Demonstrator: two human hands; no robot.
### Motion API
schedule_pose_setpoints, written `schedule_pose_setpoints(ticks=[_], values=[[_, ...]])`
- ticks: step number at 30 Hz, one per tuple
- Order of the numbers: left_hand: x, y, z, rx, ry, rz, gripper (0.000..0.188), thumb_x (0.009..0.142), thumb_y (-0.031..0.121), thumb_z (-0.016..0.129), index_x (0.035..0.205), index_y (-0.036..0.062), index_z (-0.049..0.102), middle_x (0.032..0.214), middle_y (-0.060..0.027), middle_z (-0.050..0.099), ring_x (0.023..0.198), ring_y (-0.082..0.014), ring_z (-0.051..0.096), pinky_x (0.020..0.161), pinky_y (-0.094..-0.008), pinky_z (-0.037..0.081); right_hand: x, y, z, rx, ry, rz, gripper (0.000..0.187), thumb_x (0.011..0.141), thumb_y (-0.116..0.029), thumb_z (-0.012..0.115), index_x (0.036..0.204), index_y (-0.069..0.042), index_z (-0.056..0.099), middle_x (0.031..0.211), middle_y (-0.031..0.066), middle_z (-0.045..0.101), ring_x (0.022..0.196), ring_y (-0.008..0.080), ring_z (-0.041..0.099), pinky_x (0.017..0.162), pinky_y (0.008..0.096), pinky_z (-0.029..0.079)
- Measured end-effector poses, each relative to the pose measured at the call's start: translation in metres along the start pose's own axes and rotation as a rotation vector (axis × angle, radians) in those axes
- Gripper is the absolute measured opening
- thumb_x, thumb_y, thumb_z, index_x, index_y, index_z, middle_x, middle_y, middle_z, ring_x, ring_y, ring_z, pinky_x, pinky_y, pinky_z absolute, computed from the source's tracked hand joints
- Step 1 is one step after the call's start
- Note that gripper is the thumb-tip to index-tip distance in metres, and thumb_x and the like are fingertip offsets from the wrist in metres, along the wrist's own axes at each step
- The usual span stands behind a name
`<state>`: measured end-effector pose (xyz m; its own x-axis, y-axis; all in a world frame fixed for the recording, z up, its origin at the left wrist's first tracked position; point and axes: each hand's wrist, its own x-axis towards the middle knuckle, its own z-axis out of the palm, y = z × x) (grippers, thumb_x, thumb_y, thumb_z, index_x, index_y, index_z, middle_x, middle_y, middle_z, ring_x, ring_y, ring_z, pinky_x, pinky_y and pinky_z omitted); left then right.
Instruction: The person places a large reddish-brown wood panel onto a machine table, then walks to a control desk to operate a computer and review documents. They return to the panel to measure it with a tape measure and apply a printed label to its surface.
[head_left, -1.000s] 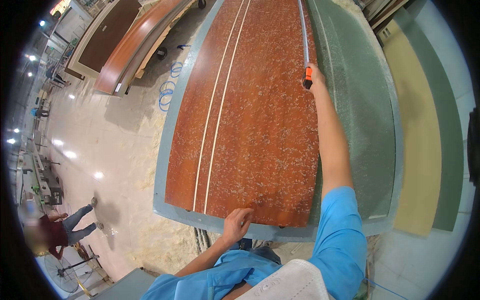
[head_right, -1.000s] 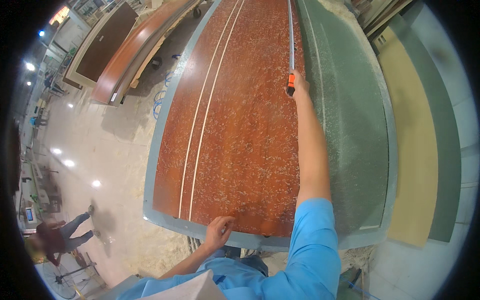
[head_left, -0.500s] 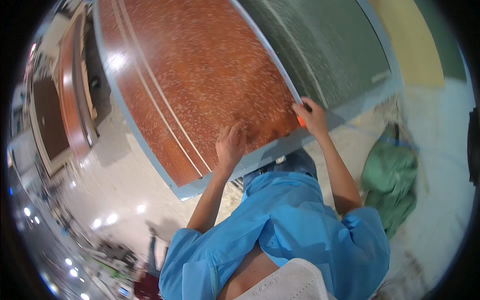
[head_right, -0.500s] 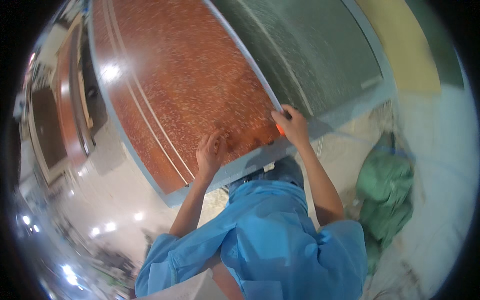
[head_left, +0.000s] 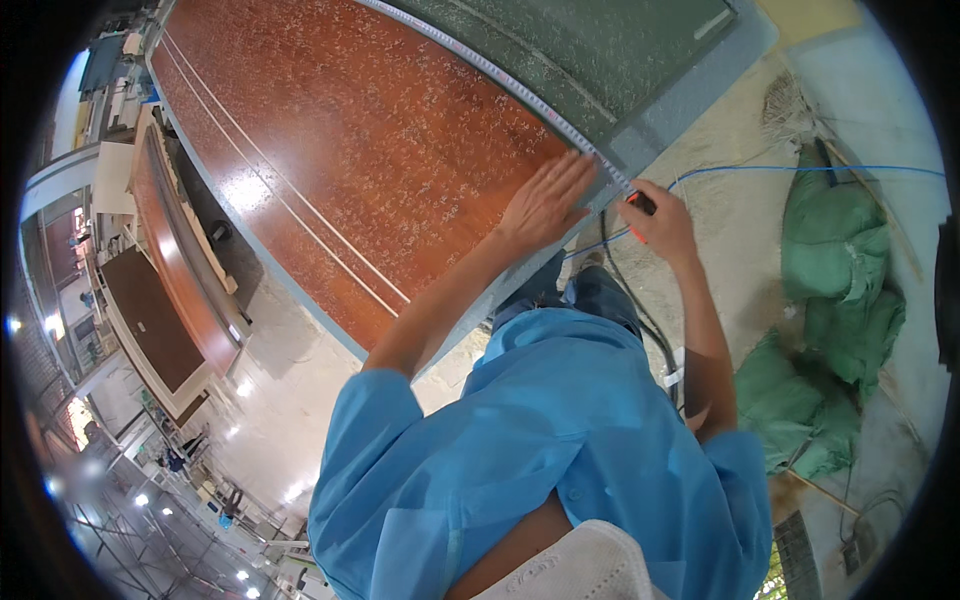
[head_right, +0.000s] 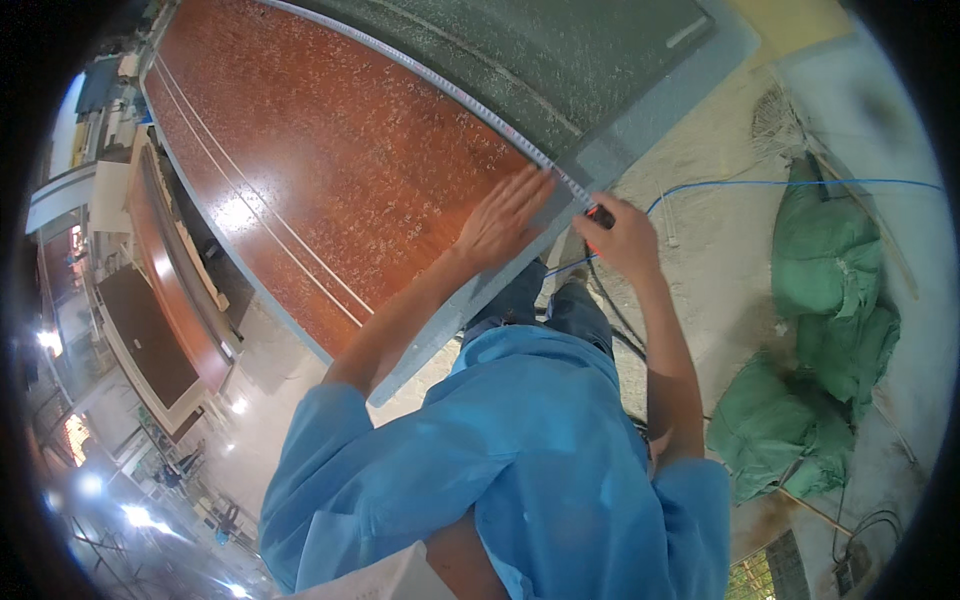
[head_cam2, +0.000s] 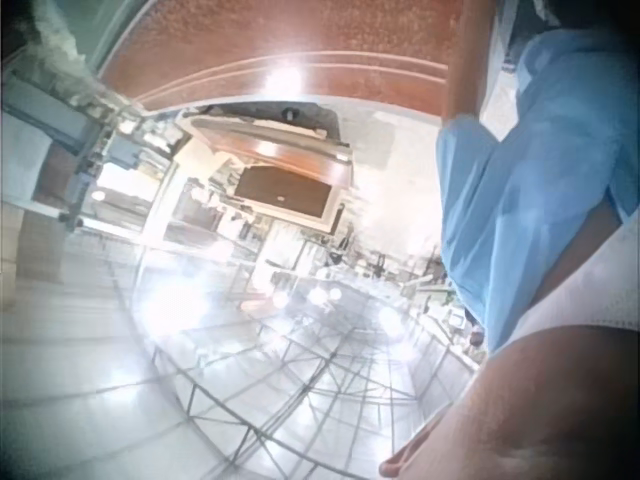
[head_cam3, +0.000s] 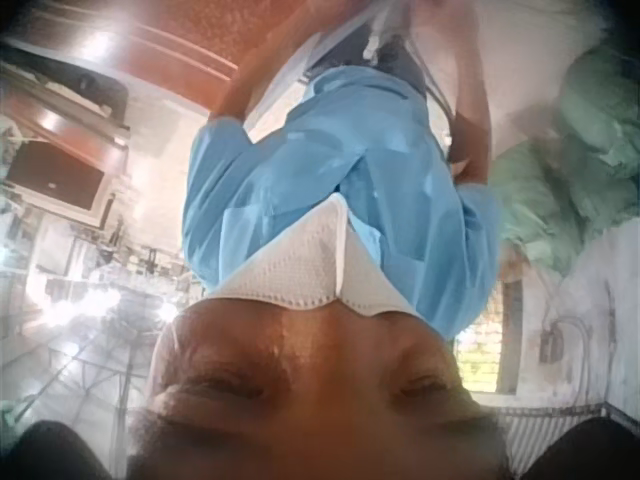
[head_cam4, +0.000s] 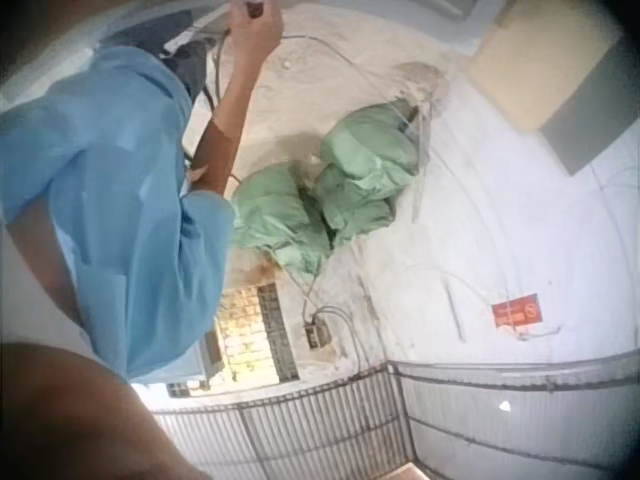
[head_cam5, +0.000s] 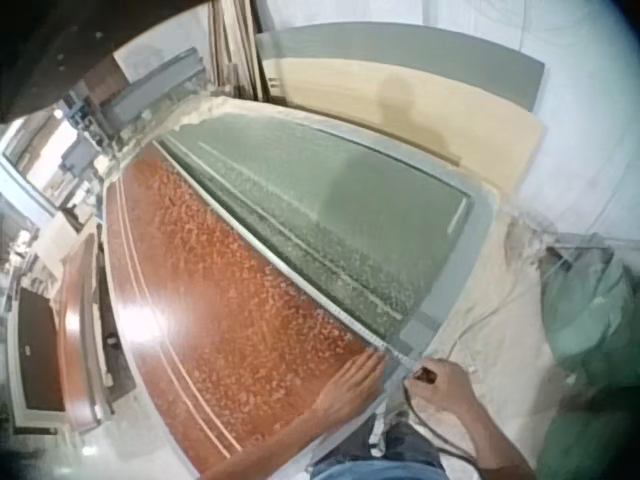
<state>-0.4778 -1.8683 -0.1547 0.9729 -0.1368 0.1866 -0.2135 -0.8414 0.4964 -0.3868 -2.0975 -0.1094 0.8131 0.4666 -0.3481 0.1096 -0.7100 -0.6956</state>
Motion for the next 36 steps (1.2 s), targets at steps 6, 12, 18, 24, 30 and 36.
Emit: schedule_pose_setpoints(ticks=[6,12,18,24,30,36], values=[[0.011,0.005,0.028,0.220,0.194,-0.380,0.065,0.092,0.034,0.065,0.147,0.0069,0.044,0.155,-0.0153,0.040,0.146,-0.0356,0.031,0.121,-0.0472,0.025,0.005,-0.026,-0.047,-0.088,0.081,-0.002,0.054,0.080,-0.047,0.074,0.115,-0.006,0.071,0.090,0.0142,0.072,0.083,0.0305,0.069,0.073,0.0399,0.052],[-0.058,0.088,0.063,-0.284,-0.410,0.340,0.047,0.092,0.036,0.065,0.131,0.0102,0.060,0.142,-0.0138,0.054,0.138,-0.0330,0.044,0.115,-0.0458,0.035,-0.003,-0.014,-0.013,-0.016,-0.024,0.017,0.051,0.082,-0.048,0.072,0.117,-0.011,0.071,0.089,0.0138,0.070,0.085,0.0327,0.069,0.074,0.0416,0.053],[-0.079,0.084,0.034,-0.333,-0.313,-0.081,0.033,0.094,0.029,0.064,0.118,0.0076,0.067,0.121,-0.0127,0.068,0.117,-0.0339,0.062,0.100,-0.0434,0.050,-0.008,0.016,0.053,-0.149,0.130,-0.053,0.055,0.083,-0.047,0.072,0.121,-0.009,0.068,0.099,0.0182,0.070,0.092,0.0366,0.068,0.078,0.0449,0.053],[-0.092,0.066,0.017,-0.279,-0.474,-0.128,0.029,0.094,0.025,0.063,0.114,0.0056,0.069,0.111,-0.0142,0.070,0.106,-0.0332,0.066,0.090,-0.0438,0.054,-0.009,0.027,0.061,-0.122,0.097,-0.010,0.055,0.083,-0.048,0.072,0.123,-0.010,0.068,0.100,0.0176,0.068,0.092,0.0354,0.068,0.078,0.0448,0.053],[-0.098,0.069,0.021,-0.324,-0.481,-0.162,0.026,0.095,0.025,0.062,0.111,0.0058,0.070,0.108,-0.0137,0.071,0.101,-0.0329,0.067,0.086,-0.0438,0.055,-0.011,0.024,0.062,-0.115,0.114,-0.016,0.054,0.084,-0.046,0.072,0.124,-0.011,0.067,0.100,0.0155,0.068,0.092,0.0333,0.068,0.078,0.0422,0.054],[-0.095,0.078,0.025,-0.368,-0.391,-0.147,0.025,0.093,0.027,0.063,0.102,0.0066,0.073,0.100,-0.0125,0.073,0.097,-0.0319,0.069,0.082,-0.0435,0.056,-0.011,0.026,0.062,-0.122,0.101,0.002,0.056,0.084,-0.047,0.072,0.126,-0.011,0.067,0.099,0.0143,0.068,0.091,0.0314,0.068,0.077,0.0416,0.054]])
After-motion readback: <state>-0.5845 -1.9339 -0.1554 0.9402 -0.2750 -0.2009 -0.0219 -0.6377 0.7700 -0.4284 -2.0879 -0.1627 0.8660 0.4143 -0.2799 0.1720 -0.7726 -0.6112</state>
